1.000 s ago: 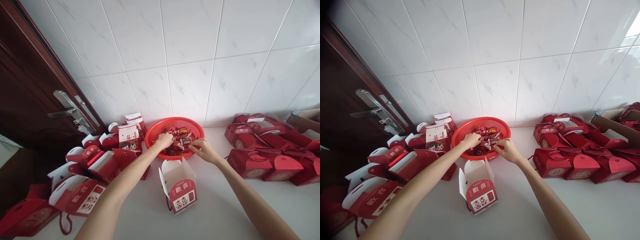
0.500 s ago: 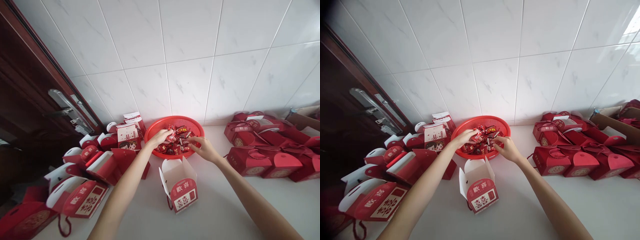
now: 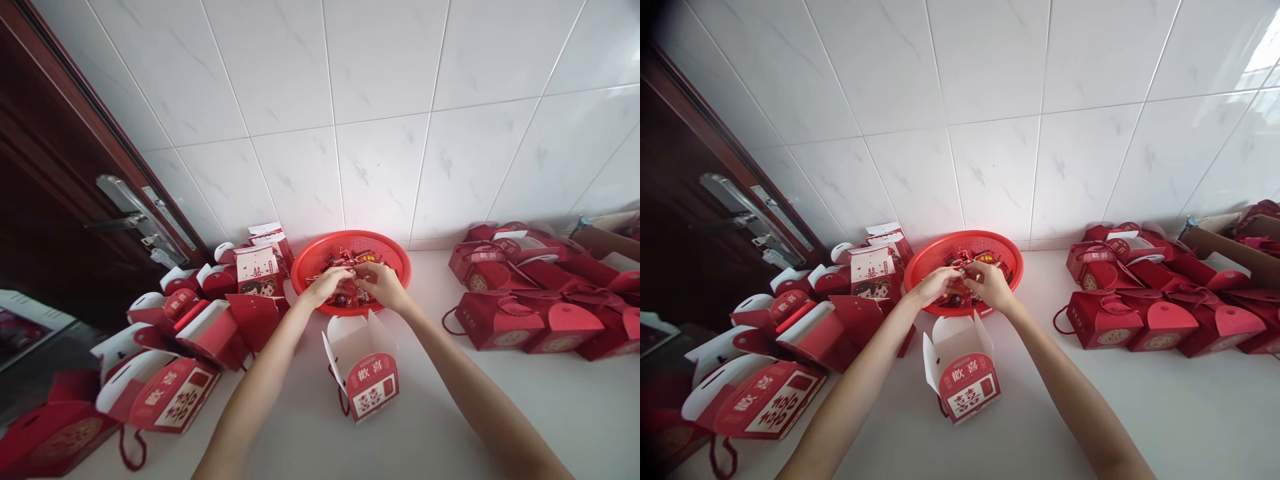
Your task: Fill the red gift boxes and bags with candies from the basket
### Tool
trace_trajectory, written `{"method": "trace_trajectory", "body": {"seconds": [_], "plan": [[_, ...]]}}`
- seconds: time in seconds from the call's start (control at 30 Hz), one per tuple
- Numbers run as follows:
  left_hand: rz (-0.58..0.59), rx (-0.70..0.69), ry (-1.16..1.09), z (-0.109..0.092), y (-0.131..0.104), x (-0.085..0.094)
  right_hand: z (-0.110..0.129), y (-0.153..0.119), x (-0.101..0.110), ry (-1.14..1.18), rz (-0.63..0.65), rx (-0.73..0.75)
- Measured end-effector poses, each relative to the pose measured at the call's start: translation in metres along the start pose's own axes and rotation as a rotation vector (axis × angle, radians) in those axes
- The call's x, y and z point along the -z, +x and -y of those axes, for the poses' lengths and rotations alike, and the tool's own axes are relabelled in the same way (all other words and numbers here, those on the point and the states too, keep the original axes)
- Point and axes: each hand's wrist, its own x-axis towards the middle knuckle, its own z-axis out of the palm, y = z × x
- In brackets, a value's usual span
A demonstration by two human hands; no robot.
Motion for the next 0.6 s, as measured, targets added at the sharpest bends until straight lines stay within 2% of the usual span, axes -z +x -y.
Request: {"method": "trace_trajectory", "body": {"seconds": [0.2,0.37,0.6], "plan": [[-0.013,-0.043,0.064,0.009,0.000,0.000,-0.004,-0.003,0.001,0.003,-0.011,-0.015],[0.011,-0.122,0.279,0.013,-0.001,-0.001,-0.004,-0.004,0.004,0.003,-0.014,-0.018],[-0.218,-0.194,0.479,0.010,-0.009,-0.003,-0.003,-0.006,0.002,0.038,-0.080,-0.053]]}}
